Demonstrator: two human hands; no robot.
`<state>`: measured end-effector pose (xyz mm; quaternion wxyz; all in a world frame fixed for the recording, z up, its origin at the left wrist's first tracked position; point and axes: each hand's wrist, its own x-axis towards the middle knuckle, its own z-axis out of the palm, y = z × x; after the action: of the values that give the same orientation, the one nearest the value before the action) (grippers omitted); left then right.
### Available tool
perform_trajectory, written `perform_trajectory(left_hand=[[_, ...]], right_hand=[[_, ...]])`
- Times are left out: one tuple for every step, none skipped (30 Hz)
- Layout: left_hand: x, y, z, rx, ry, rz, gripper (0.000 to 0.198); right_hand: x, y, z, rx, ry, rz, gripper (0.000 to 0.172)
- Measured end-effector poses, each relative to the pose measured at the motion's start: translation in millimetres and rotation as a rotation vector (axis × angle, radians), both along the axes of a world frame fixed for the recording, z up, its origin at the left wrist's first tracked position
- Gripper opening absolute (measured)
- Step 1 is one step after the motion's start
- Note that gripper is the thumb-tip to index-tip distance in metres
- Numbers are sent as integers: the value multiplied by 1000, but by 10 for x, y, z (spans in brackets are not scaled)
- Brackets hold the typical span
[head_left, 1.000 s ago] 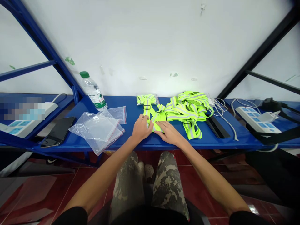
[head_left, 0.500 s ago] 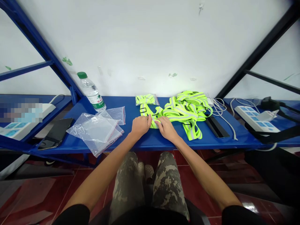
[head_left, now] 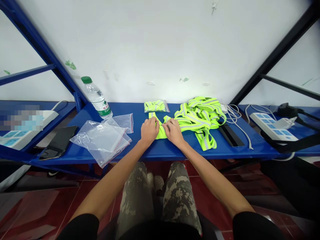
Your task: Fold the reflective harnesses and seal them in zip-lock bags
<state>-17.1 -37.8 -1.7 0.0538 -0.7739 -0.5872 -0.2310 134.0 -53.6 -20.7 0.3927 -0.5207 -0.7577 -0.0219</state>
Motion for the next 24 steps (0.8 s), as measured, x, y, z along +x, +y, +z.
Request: perform_trajectory(left_hand=[[-2, 3, -1, 27, 12, -22, 32], [-3, 2, -2, 46, 30, -42, 33], [-2, -5, -5, 56, 53, -64, 34], [-1, -17, -9, 63, 74, -85, 36], [2, -36, -14, 67, 89, -102, 39], [5, -61, -21, 69, 96, -116, 40], [8, -89, -27, 71, 98, -126, 42], [11, -119, -33, 74, 98, -133, 42], [14, -148, -37, 77, 100, -140, 41], [16, -173, -40, 78, 107, -147, 40], [17, -192, -40, 77, 120, -153, 39], [16, -202, -39, 74, 137, -159, 39], [13, -204, -37, 66, 152, -164, 38], [10, -196, -34, 56, 160, -165, 38], [5, -180, -31, 47, 158, -162, 37], [0, -157, -28, 39, 148, -156, 37], [-5, -131, -24, 33, 130, -149, 36], [-9, -104, -20, 30, 109, -139, 35], [-12, -79, -14, 28, 87, -126, 34], [-15, -60, -7, 27, 69, -111, 33], [-17, -49, 2, 24, 55, -96, 33], [-19, -47, 12, 19, 46, -79, 33], [-21, -56, 22, 12, 41, -64, 34], [-24, -74, 31, 6, 41, -61, 35]], right_hand=[[-4, 10, 3, -5, -7, -2, 27], [-7, 21, 4, -12, -14, -8, 27], [-9, 32, 2, -20, -21, -15, 26], [-10, 44, -4, -28, -27, -21, 26], [-12, 57, -11, -35, -33, -25, 25], [-14, 70, -20, -42, -38, -27, 24], [-17, 83, -30, -49, -42, -29, 24], [-21, 96, -39, -58, -42, -32, 24], [-26, 106, -48, -68, -40, -38, 23], [-31, 113, -53, -77, -36, -44, 23], [-36, 116, -56, -85, -33, -51, 23], [-40, 111, -55, -91, -32, -57, 23], [-40, 97, -51, -91, -34, -57, 24], [-35, 73, -43, -86, -41, -48, 26], [-25, 38, -32, -76, -52, -27, 27], [-8, -7, -21, -61, -70, 7, 29], [15, -60, -8, -43, -97, 51, 31], [44, -117, 3, -25, -134, 101, 31], [78, -173, 12, -9, -178, 150, 32], [115, -223, 20, 1, -224, 195, 35], [154, -262, 27, 3, -266, 232, 40], [190, -287, 34, -3, -299, 262, 45], [224, -296, 41, -18, -319, 281, 47], [252, -289, 50, -38, -325, 294, 46]])
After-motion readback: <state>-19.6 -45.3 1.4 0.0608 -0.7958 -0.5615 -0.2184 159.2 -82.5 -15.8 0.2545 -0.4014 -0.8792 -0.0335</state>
